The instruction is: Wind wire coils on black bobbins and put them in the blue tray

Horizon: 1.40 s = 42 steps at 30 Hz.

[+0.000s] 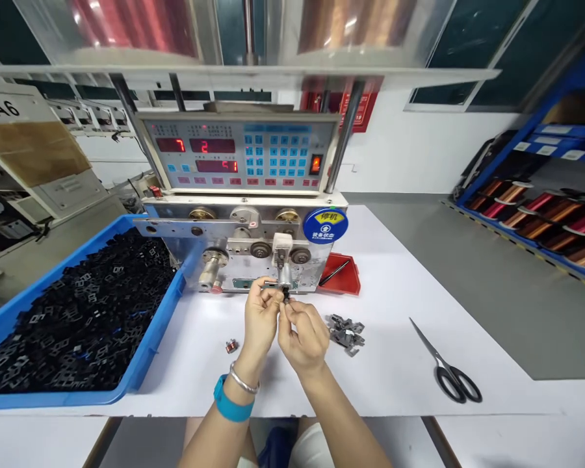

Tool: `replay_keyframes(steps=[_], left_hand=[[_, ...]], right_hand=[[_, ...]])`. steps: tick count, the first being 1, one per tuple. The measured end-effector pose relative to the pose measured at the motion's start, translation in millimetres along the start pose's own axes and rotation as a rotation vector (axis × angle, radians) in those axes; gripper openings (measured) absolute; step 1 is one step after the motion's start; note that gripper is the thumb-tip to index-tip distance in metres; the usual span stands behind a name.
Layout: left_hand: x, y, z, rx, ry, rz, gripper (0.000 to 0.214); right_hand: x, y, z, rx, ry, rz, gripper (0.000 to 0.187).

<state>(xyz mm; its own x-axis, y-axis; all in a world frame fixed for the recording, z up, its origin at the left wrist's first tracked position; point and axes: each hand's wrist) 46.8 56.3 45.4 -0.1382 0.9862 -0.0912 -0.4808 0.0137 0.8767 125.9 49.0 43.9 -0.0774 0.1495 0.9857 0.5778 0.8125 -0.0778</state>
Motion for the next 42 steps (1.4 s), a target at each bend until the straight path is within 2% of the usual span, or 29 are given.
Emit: replay_keyframes(steps=[3,6,8,10,11,13,15,17,18,19,21,23,25,32,36,39,42], left_hand=[[-1.3,2.1,1.4,0.013,-0.008,0.023,0.040],[-2.3,5.0,0.5,0.045,0.002,0.000,0.043],[-2.8,6.2,-0.9,0.078,0.008,-0.022,0.046],[-3.4,6.8,-1.6,0.090,0.012,-0.031,0.047],[-3.7,7.1,-1.5,0.090,0.015,-0.030,0.047],[-4.5,7.7,-0.5,0.082,0.018,-0.020,0.046],[-5.2,8.6,0.5,0.076,0.012,-0.003,0.044],[-5.4,9.8,0.7,0.072,0.011,0.015,0.044],[-5.5,10.3,0.4,0.077,0.011,0.017,0.044],[-5.5,10.7,-0.1,0.086,0.010,0.014,0.044],[-5.8,11.0,-1.1,0.118,0.014,0.000,0.042],[-6.3,10.4,-1.6,0.145,0.026,-0.021,0.041],[-7.0,9.2,-1.2,0.143,0.038,-0.042,0.040],[-7.8,9.1,0.5,0.083,0.022,-0.158,0.033],[-6.2,11.3,-0.6,0.172,-0.008,-0.191,0.035],[-1.7,9.8,-3.5,0.243,0.004,-0.171,0.037],[5.0,5.4,-7.9,0.315,0.035,-0.100,0.035]], right_hand=[[0.1,-2.8,-15.5,0.074,-0.026,-0.021,0.015],[6.2,-19.1,-55.0,0.229,-0.009,0.048,0.019],[16.9,-31.6,-85.3,0.305,0.169,0.159,0.021],[34.8,-37.4,-105.4,0.404,0.419,0.337,0.019],[45.5,-36.4,-108.4,0.529,0.437,0.449,0.017],[65.6,-26.6,-99.4,0.798,0.308,0.743,0.018],[78.2,-10.4,-76.9,1.015,0.121,1.057,0.034],[80.3,4.9,-52.9,1.191,-0.024,1.249,0.043],[77.8,10.6,-43.3,1.239,-0.061,1.286,0.043],[73.5,14.8,-36.2,1.253,-0.063,1.289,0.041],[61.7,19.8,-29.0,1.171,0.041,1.228,0.038],[48.4,23.8,-27.6,1.029,0.176,1.145,0.039],[35.1,29.1,-27.5,0.929,0.209,1.101,0.039],[-2.0,40.9,-19.8,0.800,-0.033,1.007,0.035],[-10.9,35.2,-4.6,0.879,-0.143,0.993,0.034],[-19.9,30.9,9.8,0.963,-0.207,1.001,0.039],[-29.8,30.1,15.0,0.920,-0.211,0.996,0.036]])
Point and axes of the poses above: each hand's wrist, its own x-axis towards the middle knuckle, its own z-axis out of the palm, y = z × x, and after that the axes turned 14 degrees about -z, right-handed
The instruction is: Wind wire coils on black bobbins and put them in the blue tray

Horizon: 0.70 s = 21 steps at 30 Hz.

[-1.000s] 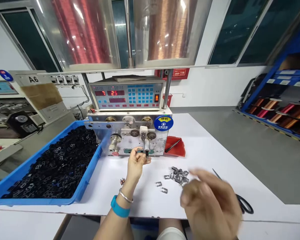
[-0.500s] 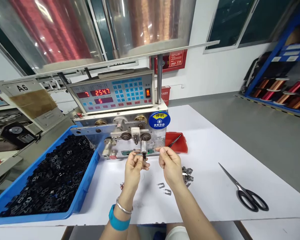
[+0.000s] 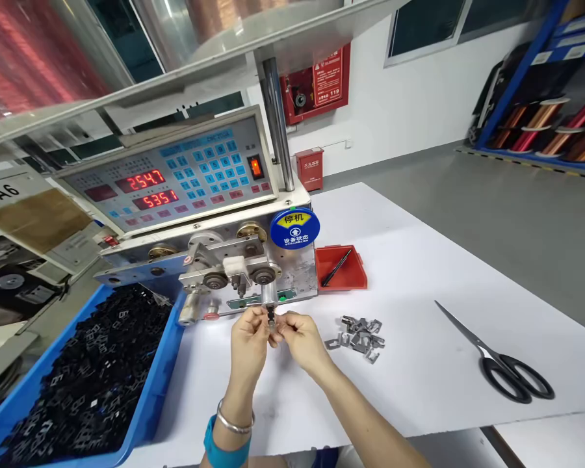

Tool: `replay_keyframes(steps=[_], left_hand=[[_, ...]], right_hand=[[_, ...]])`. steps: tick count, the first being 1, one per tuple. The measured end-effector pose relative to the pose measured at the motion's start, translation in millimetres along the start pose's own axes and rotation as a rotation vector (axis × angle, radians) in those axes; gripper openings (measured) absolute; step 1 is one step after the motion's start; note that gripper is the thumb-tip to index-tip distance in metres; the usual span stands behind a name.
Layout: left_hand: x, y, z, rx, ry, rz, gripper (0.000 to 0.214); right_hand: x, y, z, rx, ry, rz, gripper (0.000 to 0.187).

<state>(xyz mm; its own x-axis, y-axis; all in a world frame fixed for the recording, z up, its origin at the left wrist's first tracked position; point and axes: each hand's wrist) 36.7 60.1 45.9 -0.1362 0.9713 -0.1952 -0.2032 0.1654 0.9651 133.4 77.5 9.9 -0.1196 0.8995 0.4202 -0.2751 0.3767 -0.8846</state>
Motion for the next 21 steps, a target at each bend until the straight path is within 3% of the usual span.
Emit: replay_keyframes(steps=[3,5,7,10,13,16,18,21], left_hand=[[3.8,-4.9,-4.8,0.110,0.056,0.089,0.031],[1.2,-5.2,-11.3,0.239,0.117,0.149,0.027],[-5.2,0.4,-20.6,0.404,0.190,0.197,0.023],[-13.0,23.8,-34.5,0.655,0.287,0.348,0.013],[-2.9,55.2,-37.0,0.748,0.315,0.498,0.007],[24.4,67.7,-27.1,0.532,0.169,0.345,0.017],[38.0,57.7,-19.5,0.303,0.044,0.184,0.023],[32.7,30.1,-16.7,0.216,0.002,0.101,0.031]], right_hand=[[-2.8,-2.7,-6.2,-0.110,0.112,-0.041,0.017],[-1.1,-11.4,-10.6,-0.172,0.147,-0.143,0.031],[4.0,-21.8,-13.4,-0.189,0.095,-0.285,0.042],[13.8,-32.3,-15.4,-0.217,-0.017,-0.454,0.039],[19.3,-32.4,-16.8,-0.265,-0.069,-0.529,0.038],[19.2,-26.3,-17.0,-0.241,-0.076,-0.521,0.043],[18.5,-22.6,-16.4,-0.221,-0.056,-0.524,0.044],[18.8,-21.0,-15.2,-0.215,-0.039,-0.539,0.046]])
Point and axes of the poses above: each hand's wrist, its own x-axis towards the middle knuckle, its own z-axis out of the palm, y = z × x, and after that the axes turned 14 degrees about -z, right-handed
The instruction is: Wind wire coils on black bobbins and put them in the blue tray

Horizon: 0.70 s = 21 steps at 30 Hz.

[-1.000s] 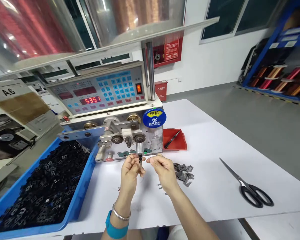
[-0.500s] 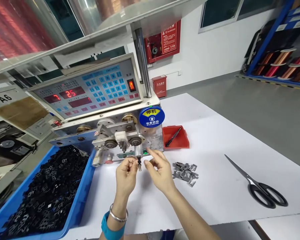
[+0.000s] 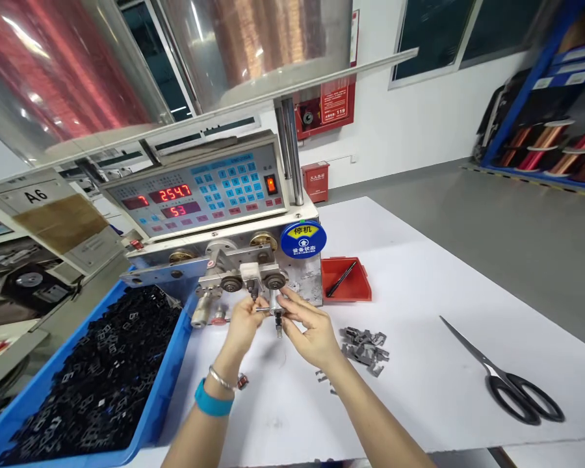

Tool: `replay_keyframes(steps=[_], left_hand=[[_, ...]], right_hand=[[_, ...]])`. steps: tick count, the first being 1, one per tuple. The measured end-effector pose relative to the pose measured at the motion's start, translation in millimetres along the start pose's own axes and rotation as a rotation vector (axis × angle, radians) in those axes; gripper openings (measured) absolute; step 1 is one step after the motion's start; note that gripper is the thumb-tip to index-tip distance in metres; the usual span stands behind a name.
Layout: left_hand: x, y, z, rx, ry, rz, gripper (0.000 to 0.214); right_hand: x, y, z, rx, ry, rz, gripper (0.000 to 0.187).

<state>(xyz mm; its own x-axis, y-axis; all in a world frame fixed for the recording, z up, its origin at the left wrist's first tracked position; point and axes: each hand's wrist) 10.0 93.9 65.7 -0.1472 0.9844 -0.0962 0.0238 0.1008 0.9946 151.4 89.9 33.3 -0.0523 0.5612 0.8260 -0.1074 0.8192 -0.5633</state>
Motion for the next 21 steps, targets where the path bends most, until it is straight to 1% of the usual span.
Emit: replay_keyframes(steps=[2,4,5,7,8,10,11,12,14,16,17,19,21], left_hand=[[-17.2,-9.4,-2.2,0.011,0.002,-0.009,0.029],[-29.2,-5.5,-7.8,0.035,0.020,0.027,0.023],[-29.9,0.2,-10.4,0.051,0.030,0.052,0.021],[-20.4,12.6,-12.9,0.082,0.034,0.092,0.019],[-12.7,16.7,-12.8,0.087,0.015,0.078,0.022],[-0.2,17.4,-10.7,0.086,-0.015,0.060,0.028],[1.5,14.4,-9.5,0.091,-0.032,0.053,0.031],[-0.4,10.2,-8.8,0.099,-0.045,0.052,0.032],[-12.4,2.9,-9.6,0.119,-0.061,0.053,0.029],[-24.6,2.9,-12.9,0.149,-0.037,0.092,0.024],[-26.8,6.0,-14.5,0.153,-0.008,0.116,0.022],[-20.6,13.9,-16.1,0.129,0.052,0.141,0.022],[-6.9,17.0,-15.0,0.075,0.061,0.109,0.030]], right_hand=[[1.1,-0.9,0.4,-0.005,0.000,-0.003,0.046],[2.0,-2.4,0.6,-0.013,0.001,-0.006,0.045],[2.1,-3.1,0.7,-0.018,0.003,-0.006,0.045],[1.6,-4.1,1.1,-0.026,0.008,0.002,0.044],[1.1,-4.2,1.2,-0.027,0.012,0.011,0.044],[0.3,-3.7,1.3,-0.033,0.015,0.029,0.044],[0.1,-3.3,1.2,-0.038,0.012,0.031,0.044],[0.1,-2.9,1.1,-0.043,0.007,0.027,0.044],[0.4,-2.6,0.9,-0.055,-0.005,0.006,0.044],[0.6,-3.1,1.0,-0.059,-0.010,-0.007,0.044],[0.5,-3.5,1.3,-0.055,-0.007,-0.005,0.044],[-0.3,-4.2,2.2,-0.044,0.005,0.013,0.043],[-1.2,-4.4,2.8,-0.033,0.015,0.035,0.043]])
Point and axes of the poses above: each hand's wrist, its own x-axis towards the middle knuckle, its own z-axis out of the palm, y = z × x, and after that the axes turned 14 degrees about -z, right-handed
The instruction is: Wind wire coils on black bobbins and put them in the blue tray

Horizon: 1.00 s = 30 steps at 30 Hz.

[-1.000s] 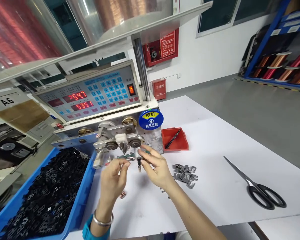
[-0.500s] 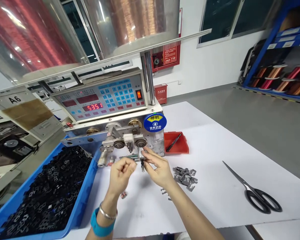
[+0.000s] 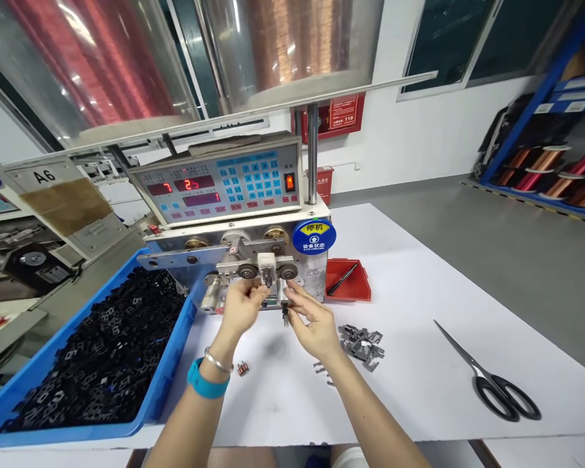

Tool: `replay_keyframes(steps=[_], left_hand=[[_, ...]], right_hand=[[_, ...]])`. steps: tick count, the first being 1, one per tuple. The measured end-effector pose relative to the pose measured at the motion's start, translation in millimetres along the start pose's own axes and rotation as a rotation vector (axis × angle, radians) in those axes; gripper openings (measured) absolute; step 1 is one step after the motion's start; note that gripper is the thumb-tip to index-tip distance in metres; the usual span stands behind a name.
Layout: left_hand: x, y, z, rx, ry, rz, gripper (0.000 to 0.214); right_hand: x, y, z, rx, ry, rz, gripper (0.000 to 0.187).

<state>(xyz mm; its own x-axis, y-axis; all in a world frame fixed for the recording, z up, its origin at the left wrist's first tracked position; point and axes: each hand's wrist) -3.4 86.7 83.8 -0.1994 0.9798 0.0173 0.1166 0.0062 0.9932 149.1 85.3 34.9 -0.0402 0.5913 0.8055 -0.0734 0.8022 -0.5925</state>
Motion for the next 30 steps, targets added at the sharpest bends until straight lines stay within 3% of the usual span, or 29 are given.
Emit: replay_keyframes(steps=[3,6,9,12,15,19,22,26,30], left_hand=[[5.4,-9.9,5.6,-0.018,-0.061,-0.041,0.037],[-14.3,-16.8,6.9,0.012,-0.096,-0.034,0.032],[-23.8,-5.9,3.1,0.045,-0.042,0.020,0.023],[-5.4,4.5,1.5,0.001,0.016,-0.001,0.028],[7.6,-3.8,4.2,-0.040,-0.015,-0.048,0.037],[-14.0,-15.7,3.6,-0.014,0.008,-0.018,0.029],[-20.6,-3.6,-0.9,0.002,0.073,0.019,0.019],[4.8,7.6,-0.4,-0.119,-0.067,-0.143,0.032],[6.9,-11.8,8.1,-0.148,-0.109,-0.193,0.035]], right_hand=[[-0.2,0.3,-0.3,-0.008,-0.009,0.003,0.042],[1.0,-0.3,-1.4,-0.036,-0.019,-0.030,0.041],[1.1,-1.8,-1.2,-0.040,-0.016,-0.019,0.040],[-0.2,-2.4,0.3,-0.020,-0.004,0.008,0.040],[-0.6,-2.1,0.8,-0.023,-0.005,0.001,0.040],[0.4,-2.3,-0.1,-0.042,-0.022,-0.024,0.041],[-0.1,-2.6,0.0,-0.038,-0.009,-0.030,0.041],[-1.4,-2.2,0.6,-0.046,-0.004,-0.021,0.041],[-0.2,-2.2,0.3,-0.050,-0.028,-0.035,0.042]])
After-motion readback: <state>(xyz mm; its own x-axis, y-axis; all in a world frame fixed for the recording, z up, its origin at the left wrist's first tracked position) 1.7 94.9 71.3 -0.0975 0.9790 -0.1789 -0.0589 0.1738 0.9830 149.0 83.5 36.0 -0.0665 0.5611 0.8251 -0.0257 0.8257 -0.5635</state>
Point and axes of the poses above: each hand's wrist, its own x-axis towards the middle knuckle, its own z-axis out of the palm, y = z × x, and after that the axes turned 14 degrees about -z, right-handed
